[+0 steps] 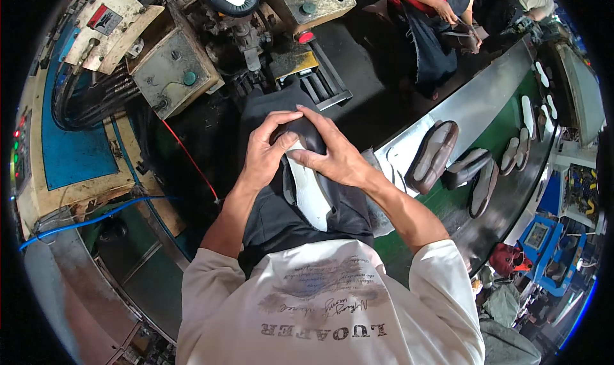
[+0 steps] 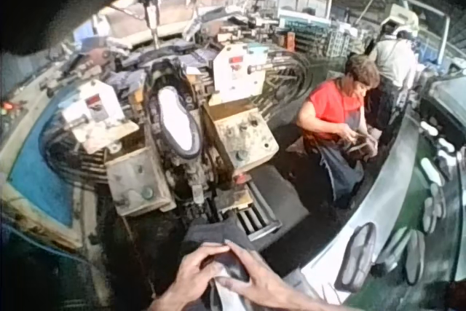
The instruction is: The worker is placing shoe components into an industrial machine for lasting and removing they from a conveyor belt.
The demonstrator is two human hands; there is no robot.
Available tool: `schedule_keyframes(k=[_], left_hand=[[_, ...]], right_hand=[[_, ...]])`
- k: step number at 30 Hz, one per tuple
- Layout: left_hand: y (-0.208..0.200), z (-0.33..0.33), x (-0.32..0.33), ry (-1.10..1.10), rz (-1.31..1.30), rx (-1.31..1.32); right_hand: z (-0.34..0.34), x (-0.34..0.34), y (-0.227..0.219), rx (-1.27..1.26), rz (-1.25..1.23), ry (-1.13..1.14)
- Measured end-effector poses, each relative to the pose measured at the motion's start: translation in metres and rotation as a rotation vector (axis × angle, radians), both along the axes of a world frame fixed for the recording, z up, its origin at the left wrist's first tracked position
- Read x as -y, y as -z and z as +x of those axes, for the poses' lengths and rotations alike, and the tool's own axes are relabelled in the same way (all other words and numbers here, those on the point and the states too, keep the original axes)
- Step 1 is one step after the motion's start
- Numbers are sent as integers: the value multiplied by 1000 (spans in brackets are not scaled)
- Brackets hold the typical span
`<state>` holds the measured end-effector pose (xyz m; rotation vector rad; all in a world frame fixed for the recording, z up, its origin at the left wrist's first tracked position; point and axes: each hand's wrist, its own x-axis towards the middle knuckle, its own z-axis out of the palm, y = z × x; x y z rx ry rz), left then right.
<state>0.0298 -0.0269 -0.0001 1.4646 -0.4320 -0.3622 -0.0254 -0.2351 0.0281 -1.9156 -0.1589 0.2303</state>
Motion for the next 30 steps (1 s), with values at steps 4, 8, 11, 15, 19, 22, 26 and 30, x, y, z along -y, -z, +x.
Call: schedule_keyframes(k=[4, 8, 11, 15, 19, 22, 26, 30], left_hand=[[3, -2, 13, -62, 101, -86], [3, -4, 28, -90, 165, -187], [9, -10, 28, -85, -251, -589], [24, -41, 24, -124, -446, -719], [30, -54, 39, -165, -269, -484], [39, -48, 41, -157, -122, -387], [39, -49, 44, -149, -81, -407], [26, -69, 36, -105, 111, -307]], right_hand=[[-3, -1, 22, -32, 23, 93], [-3, 7, 31, -171, 134, 108], [-4, 22, 21, -248, 247, 123], [-8, 26, 32, -416, 559, 149], [-10, 23, 38, -343, 396, 173], [-7, 21, 39, -381, 386, 196], [-12, 23, 40, -486, 415, 216], [-68, 20, 52, -454, 437, 287]])
